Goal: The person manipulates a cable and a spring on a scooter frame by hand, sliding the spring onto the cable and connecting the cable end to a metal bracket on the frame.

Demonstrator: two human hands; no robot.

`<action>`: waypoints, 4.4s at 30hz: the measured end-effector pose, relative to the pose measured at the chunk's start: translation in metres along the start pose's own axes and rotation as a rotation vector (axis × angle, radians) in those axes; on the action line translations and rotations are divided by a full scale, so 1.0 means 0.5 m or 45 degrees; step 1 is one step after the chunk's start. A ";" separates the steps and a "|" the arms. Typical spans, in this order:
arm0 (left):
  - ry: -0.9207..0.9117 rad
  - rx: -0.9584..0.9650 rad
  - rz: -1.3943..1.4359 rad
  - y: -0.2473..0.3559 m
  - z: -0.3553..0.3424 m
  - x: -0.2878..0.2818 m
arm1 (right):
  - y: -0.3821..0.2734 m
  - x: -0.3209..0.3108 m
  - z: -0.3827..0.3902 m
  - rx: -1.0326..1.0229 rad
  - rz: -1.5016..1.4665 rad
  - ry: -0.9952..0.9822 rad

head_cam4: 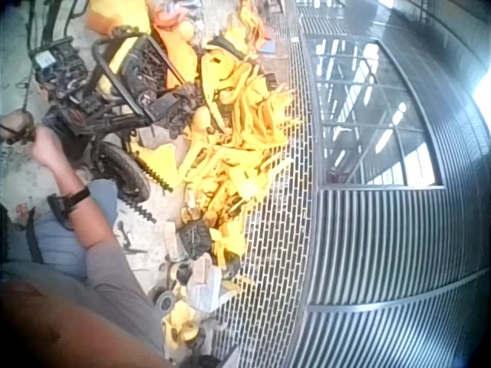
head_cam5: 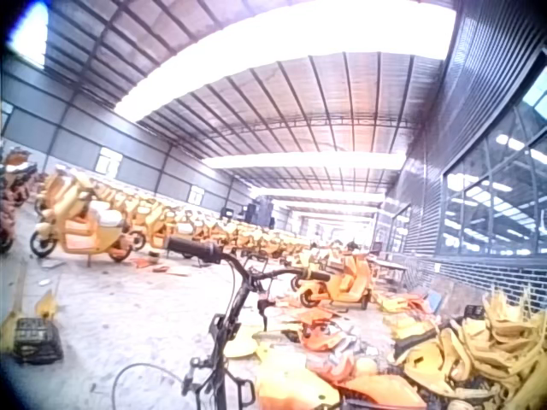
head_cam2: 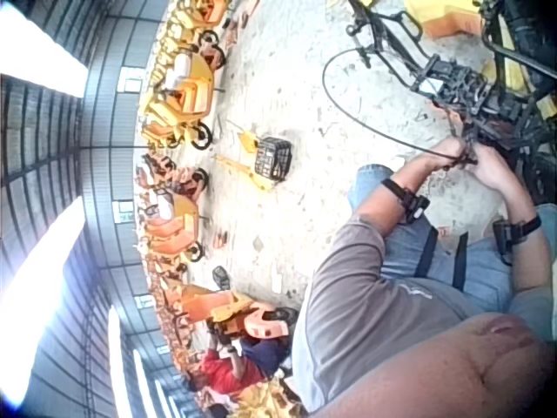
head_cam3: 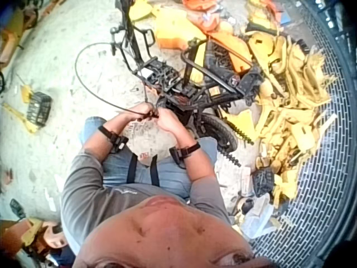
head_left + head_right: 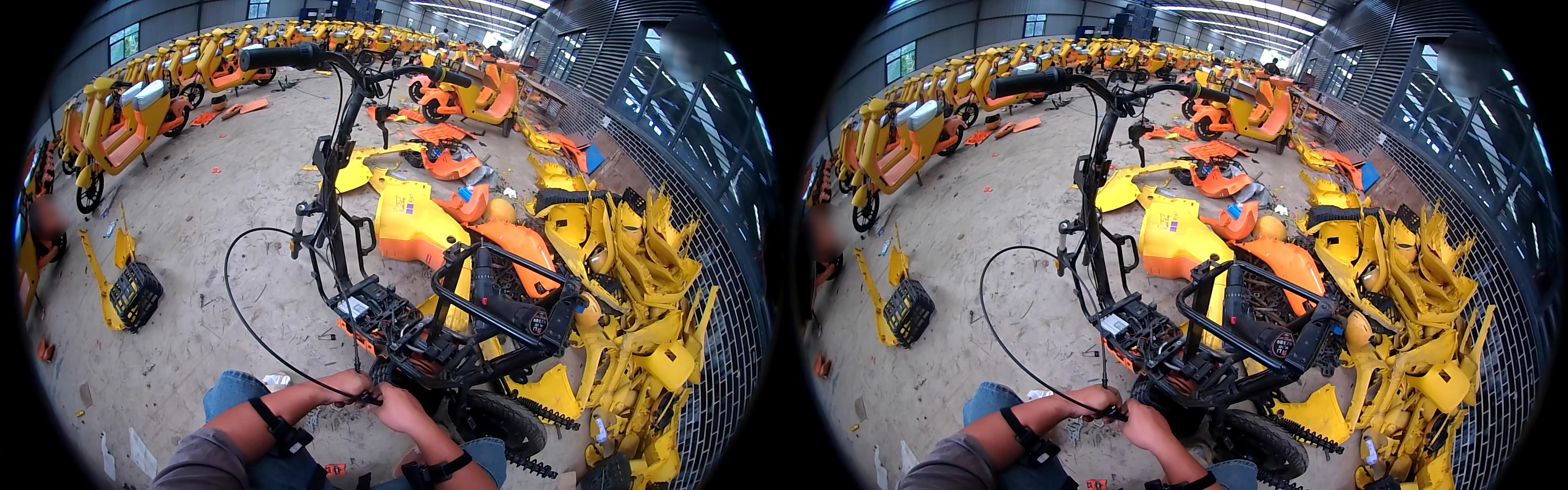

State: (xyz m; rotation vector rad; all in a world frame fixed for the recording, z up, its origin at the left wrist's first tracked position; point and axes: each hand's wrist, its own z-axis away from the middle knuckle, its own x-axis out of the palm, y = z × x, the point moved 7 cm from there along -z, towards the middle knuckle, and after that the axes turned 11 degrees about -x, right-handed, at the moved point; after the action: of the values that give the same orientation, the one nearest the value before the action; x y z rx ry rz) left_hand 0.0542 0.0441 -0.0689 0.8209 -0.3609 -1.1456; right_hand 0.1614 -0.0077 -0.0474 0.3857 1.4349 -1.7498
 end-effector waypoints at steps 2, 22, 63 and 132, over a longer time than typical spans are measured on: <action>-0.003 -0.024 0.031 -0.006 -0.004 -0.001 | -0.011 -0.008 0.004 0.012 0.016 -0.004; -0.076 0.027 -0.099 0.014 0.009 0.009 | 0.003 0.002 0.004 0.075 0.079 -0.089; -0.018 0.129 -0.247 0.013 0.000 0.002 | -0.001 -0.001 0.005 -0.001 0.129 -0.035; -0.026 0.055 0.031 -0.004 -0.027 0.010 | 0.018 0.005 0.004 0.061 0.044 -0.011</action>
State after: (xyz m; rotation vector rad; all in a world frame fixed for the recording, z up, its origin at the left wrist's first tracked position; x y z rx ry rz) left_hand 0.0639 0.0444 -0.0801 0.8407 -0.4132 -1.1274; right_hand 0.1671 -0.0107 -0.0544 0.4252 1.3739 -1.7588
